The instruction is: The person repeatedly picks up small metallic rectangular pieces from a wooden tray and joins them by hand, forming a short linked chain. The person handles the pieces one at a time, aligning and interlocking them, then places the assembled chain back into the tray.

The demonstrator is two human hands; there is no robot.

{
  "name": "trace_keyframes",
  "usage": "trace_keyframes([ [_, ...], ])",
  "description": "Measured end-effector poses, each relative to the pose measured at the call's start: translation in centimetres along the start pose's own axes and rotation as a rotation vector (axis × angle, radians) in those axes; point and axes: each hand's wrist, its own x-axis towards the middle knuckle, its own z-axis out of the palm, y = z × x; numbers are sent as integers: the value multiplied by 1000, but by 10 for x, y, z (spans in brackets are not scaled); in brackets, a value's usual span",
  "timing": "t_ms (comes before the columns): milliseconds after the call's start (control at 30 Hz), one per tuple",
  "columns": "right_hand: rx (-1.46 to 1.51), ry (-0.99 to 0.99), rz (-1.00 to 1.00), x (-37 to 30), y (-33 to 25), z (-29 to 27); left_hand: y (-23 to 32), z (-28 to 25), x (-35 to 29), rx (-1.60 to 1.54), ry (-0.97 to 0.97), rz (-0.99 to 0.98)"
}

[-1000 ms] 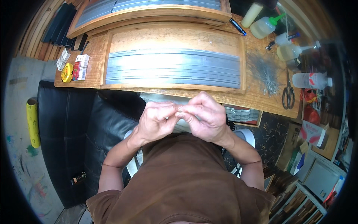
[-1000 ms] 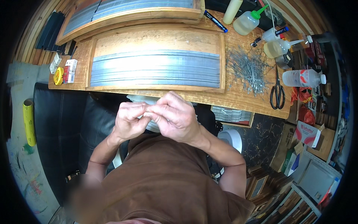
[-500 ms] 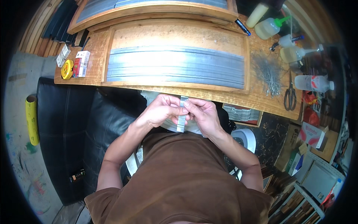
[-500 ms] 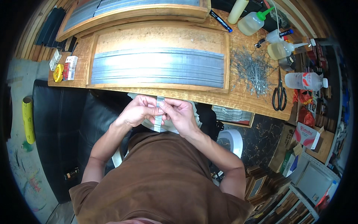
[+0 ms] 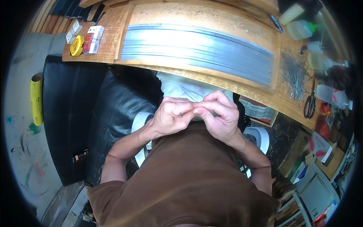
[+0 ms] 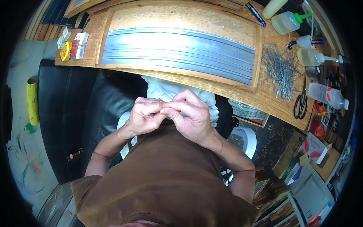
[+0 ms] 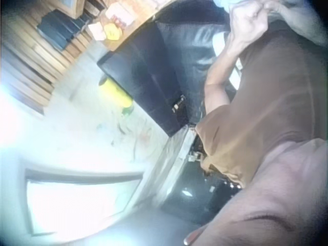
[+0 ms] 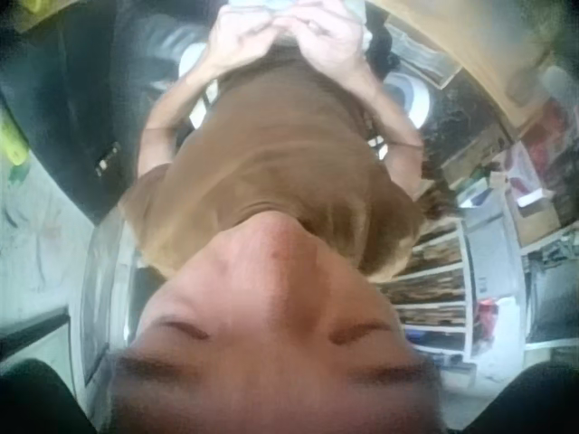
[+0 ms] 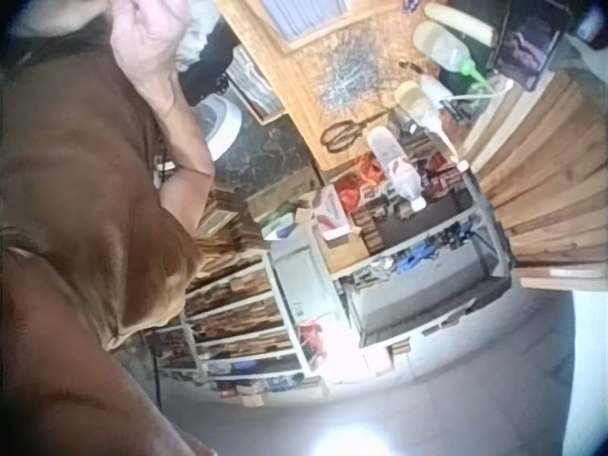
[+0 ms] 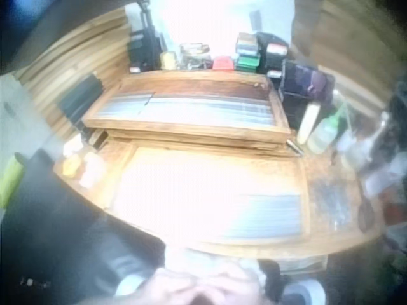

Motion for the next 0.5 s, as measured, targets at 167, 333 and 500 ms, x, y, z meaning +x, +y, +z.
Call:
trace_keyframes([
  [167,25,-22,7,6,-4,0,0,-2,-4,-59,51,-7],
  [333,56,-59,124,3,-1,-1,3,-5,-5,-25,2,-57],
  [500,54,-59,144,1,-1,-1,4,-4,-6,-58,-10,-98],
])
